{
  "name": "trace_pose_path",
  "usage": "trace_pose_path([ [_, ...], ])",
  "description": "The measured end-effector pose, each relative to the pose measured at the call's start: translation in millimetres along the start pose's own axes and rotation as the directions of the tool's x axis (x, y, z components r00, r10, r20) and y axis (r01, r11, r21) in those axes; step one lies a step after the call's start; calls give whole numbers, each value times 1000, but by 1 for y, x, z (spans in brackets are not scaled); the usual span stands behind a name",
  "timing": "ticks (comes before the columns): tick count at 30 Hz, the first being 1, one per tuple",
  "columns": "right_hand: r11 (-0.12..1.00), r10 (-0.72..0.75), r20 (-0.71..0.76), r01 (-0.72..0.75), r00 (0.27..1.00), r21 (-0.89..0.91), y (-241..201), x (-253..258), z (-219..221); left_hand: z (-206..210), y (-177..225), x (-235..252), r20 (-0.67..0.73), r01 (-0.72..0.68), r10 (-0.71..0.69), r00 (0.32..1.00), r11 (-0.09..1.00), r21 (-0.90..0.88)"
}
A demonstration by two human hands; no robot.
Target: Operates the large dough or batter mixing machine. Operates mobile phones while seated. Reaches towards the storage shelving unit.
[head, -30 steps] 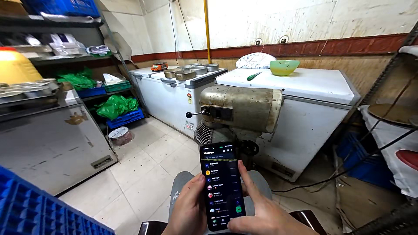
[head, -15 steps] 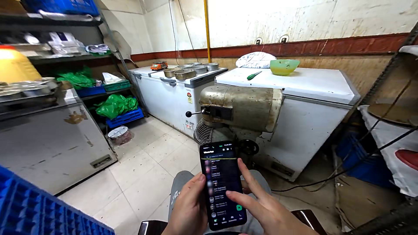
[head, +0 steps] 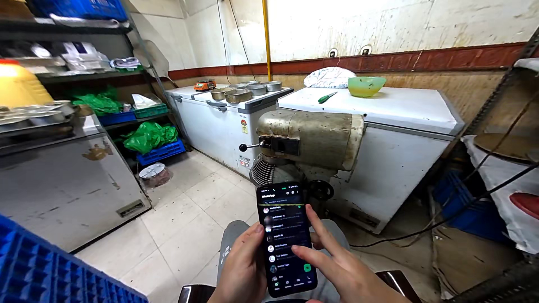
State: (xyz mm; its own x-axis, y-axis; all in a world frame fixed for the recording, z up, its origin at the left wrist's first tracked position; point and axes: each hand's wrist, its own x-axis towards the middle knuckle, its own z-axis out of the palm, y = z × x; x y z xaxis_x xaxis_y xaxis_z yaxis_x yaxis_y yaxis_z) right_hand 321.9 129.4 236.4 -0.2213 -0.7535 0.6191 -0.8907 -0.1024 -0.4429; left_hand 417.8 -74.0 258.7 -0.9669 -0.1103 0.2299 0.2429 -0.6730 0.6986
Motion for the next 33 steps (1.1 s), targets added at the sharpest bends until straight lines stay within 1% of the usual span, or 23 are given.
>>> trace_pose_path([
  [4,1000,17,-1,-17,1000,4,-1,0,0,0,1,0,5,0,0,1000,1000,12],
  [8,996,25,101,-33,995,79,-6,1,-7,0,1,0,-17,5,-4,1000,999,41],
  [11,993,23,102,-35,995,115,-6,1,-10,0,0,0,-33,17,-16,999,999,51],
  [15,994,8,90,-18,996,109,-6,0,-7,0,-1,0,-23,17,-16,1000,999,40],
  [18,995,-6,117,-6,993,103,-8,0,-6,0,0,-1,-35,22,-21,999,999,34],
  [20,998,9,155,-19,988,64,-10,0,-6,0,0,-1,-34,22,-21,999,999,32],
  [22,1000,27,159,-29,987,12,-9,0,-6,1,0,-1,-28,15,-14,1000,999,31],
  [25,1000,24,56,-23,998,-20,-3,-1,-3,0,1,-1,-29,10,-9,1000,999,33],
  [28,1000,21,-48,-20,999,8,-1,0,-4,0,1,-2,-43,11,-10,999,999,39],
  [30,999,26,-103,-24,994,20,-1,2,-8,-1,3,-1,-22,5,-4,1000,999,54],
  [33,995,100,-150,-98,984,19,-2,3,-10,1,5,-3,-42,11,-9,999,998,57],
])
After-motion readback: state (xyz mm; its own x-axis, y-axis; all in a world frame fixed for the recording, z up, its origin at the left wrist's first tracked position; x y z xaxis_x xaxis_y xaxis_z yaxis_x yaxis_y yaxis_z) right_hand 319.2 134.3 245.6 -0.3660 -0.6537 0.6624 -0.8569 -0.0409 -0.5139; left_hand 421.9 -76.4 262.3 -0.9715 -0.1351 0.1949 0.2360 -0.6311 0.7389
